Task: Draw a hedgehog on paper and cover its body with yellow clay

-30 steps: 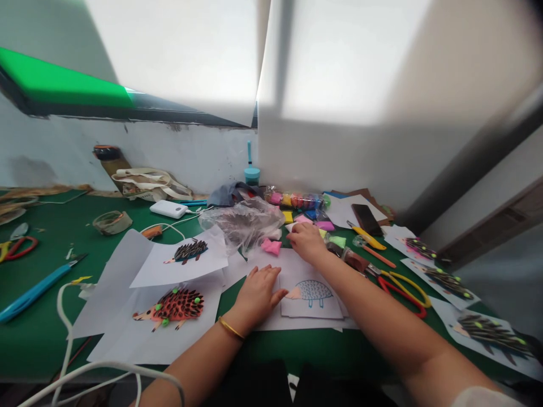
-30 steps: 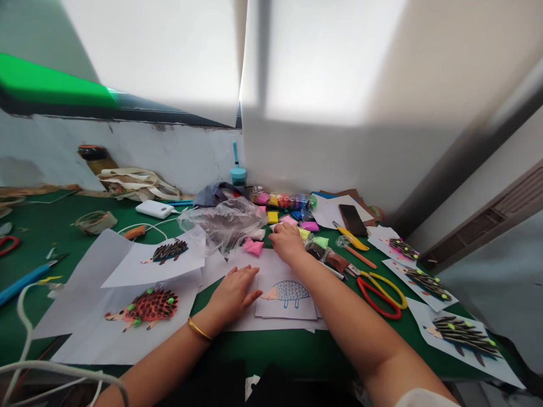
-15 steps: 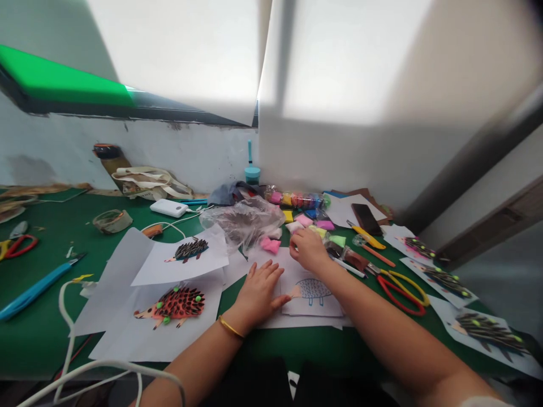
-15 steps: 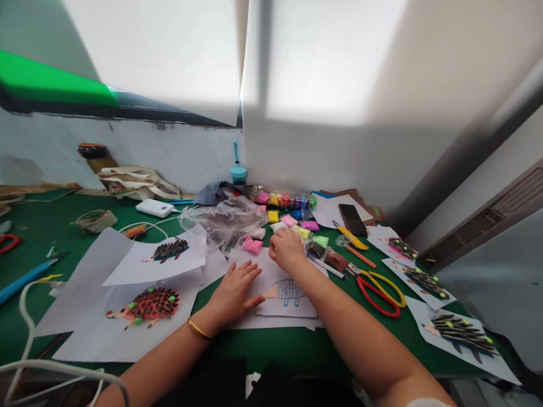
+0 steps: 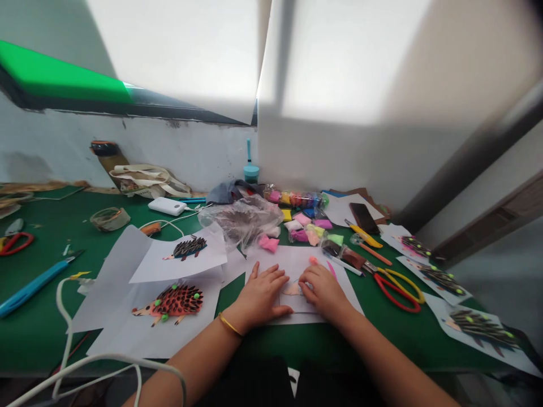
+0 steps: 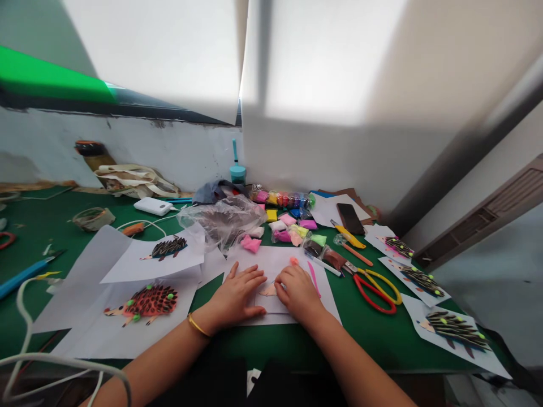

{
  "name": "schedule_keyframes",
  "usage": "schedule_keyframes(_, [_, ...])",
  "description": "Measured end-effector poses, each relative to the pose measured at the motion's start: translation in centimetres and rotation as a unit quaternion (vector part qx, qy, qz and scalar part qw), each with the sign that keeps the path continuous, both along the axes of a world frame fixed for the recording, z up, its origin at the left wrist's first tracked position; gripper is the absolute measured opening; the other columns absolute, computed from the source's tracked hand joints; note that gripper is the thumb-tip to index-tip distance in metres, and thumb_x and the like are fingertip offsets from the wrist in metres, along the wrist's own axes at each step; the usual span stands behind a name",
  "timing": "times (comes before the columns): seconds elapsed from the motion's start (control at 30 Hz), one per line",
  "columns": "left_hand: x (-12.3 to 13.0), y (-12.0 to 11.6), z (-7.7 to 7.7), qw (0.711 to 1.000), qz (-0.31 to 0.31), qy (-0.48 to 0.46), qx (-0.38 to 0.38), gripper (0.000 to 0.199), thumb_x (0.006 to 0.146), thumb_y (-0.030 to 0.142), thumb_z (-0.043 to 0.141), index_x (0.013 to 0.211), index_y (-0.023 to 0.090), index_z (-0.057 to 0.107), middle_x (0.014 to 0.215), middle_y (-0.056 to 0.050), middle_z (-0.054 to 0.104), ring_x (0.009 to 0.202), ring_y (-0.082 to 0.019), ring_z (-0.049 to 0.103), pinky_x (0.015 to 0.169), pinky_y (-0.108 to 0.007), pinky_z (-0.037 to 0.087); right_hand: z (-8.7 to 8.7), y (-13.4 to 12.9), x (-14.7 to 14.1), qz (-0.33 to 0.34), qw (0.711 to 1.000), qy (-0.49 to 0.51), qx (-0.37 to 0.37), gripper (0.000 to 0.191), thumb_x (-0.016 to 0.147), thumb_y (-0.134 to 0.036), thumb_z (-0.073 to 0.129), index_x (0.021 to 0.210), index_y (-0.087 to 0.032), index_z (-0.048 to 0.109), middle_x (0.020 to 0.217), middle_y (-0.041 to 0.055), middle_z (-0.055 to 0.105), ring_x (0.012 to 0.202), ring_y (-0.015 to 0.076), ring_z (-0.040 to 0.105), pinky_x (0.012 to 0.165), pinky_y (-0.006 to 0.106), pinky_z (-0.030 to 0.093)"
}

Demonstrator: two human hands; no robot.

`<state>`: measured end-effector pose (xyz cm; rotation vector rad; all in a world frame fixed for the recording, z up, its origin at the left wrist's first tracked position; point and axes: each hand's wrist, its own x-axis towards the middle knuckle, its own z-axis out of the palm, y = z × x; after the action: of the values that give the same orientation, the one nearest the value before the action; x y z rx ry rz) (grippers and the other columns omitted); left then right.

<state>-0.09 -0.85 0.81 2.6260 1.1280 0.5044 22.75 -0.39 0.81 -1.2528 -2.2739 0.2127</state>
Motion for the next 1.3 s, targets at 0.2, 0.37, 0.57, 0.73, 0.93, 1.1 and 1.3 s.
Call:
schedule_keyframes(0.2, [0.0,0.0,0.0,1.000,0.002,0.008,-0.001,0.073,0.075,0.055,0.072,0.137,0.026,0.047,0.142,-0.010,0.052,0.138,-0.031,0.038,0.118,-0.059,0.005,-0.8,-0.3,-0.4,-0.011,0.999,0.002,0.034,0.007,0.088,-0.021,0.058,0.082,-0.021,0.062,0.086,0.0044,0.063,0.087,0.0218,0.056,0.095,0.041,0.040])
schedule_keyframes(0.37, [0.1,-0.1,0.1,1.000,0.004,0.010,0.000,0.074,0.075,0.056,0.072,0.137,0.026,0.047,0.141,-0.009,0.053,0.138,-0.031,0.037,0.118,-0.058,0.005,-1.0,-0.7,-0.5,-0.020,0.998,0.013,0.058,0.006,0.086,-0.018,0.057,0.084,-0.020,0.062,0.086,0.0043,0.063,0.088,0.0218,0.055,0.090,0.039,0.042])
schedule_keyframes(0.57, [0.0,-0.1,0.0,1.000,0.006,0.012,-0.003,0.073,0.075,0.055,0.071,0.138,0.026,0.046,0.142,-0.009,0.052,0.139,-0.030,0.037,0.118,-0.058,0.004,-1.3,-0.7,-0.7,-0.016,0.997,0.011,0.077,0.010,0.088,-0.019,0.056,0.085,-0.021,0.065,0.087,0.0046,0.063,0.088,0.0212,0.055,0.087,0.037,0.042])
schedule_keyframes(0.73, [0.0,0.0,0.0,1.000,0.005,0.013,-0.003,0.074,0.075,0.057,0.071,0.138,0.026,0.047,0.142,-0.010,0.052,0.138,-0.031,0.037,0.117,-0.059,0.005,-1.4,-0.8,-0.8,-0.018,0.999,0.001,0.051,0.008,0.089,-0.021,0.057,0.086,-0.021,0.065,0.089,0.0047,0.064,0.089,0.0220,0.055,0.087,0.038,0.042])
schedule_keyframes(0.93, [0.0,0.0,0.0,1.000,0.003,0.014,-0.004,0.075,0.074,0.058,0.071,0.138,0.026,0.047,0.142,-0.010,0.052,0.138,-0.032,0.038,0.117,-0.059,0.006,-1.8,-0.6,-0.6,-0.012,0.999,-0.011,0.035,0.009,0.089,-0.021,0.059,0.089,-0.023,0.068,0.090,0.0044,0.064,0.089,0.0216,0.055,0.085,0.038,0.042])
schedule_keyframes(1.1, [0.1,0.0,-0.1,1.000,0.001,0.008,-0.008,0.075,0.075,0.057,0.071,0.138,0.026,0.046,0.143,-0.010,0.051,0.139,-0.031,0.037,0.117,-0.060,0.004,-1.9,-0.6,-0.7,-0.010,0.999,-0.013,0.030,0.010,0.089,-0.021,0.060,0.090,-0.023,0.070,0.090,0.0044,0.064,0.090,0.0212,0.055,0.086,0.037,0.042])
schedule_keyframes(1.3, [0.1,0.0,-0.1,1.000,0.000,0.004,-0.014,0.075,0.075,0.058,0.071,0.138,0.026,0.046,0.143,-0.010,0.051,0.139,-0.031,0.037,0.117,-0.060,0.002,-2.0,-0.6,-0.8,-0.009,0.999,-0.017,0.037,0.011,0.090,-0.022,0.061,0.091,-0.023,0.071,0.090,0.0041,0.065,0.089,0.0210,0.054,0.084,0.036,0.041])
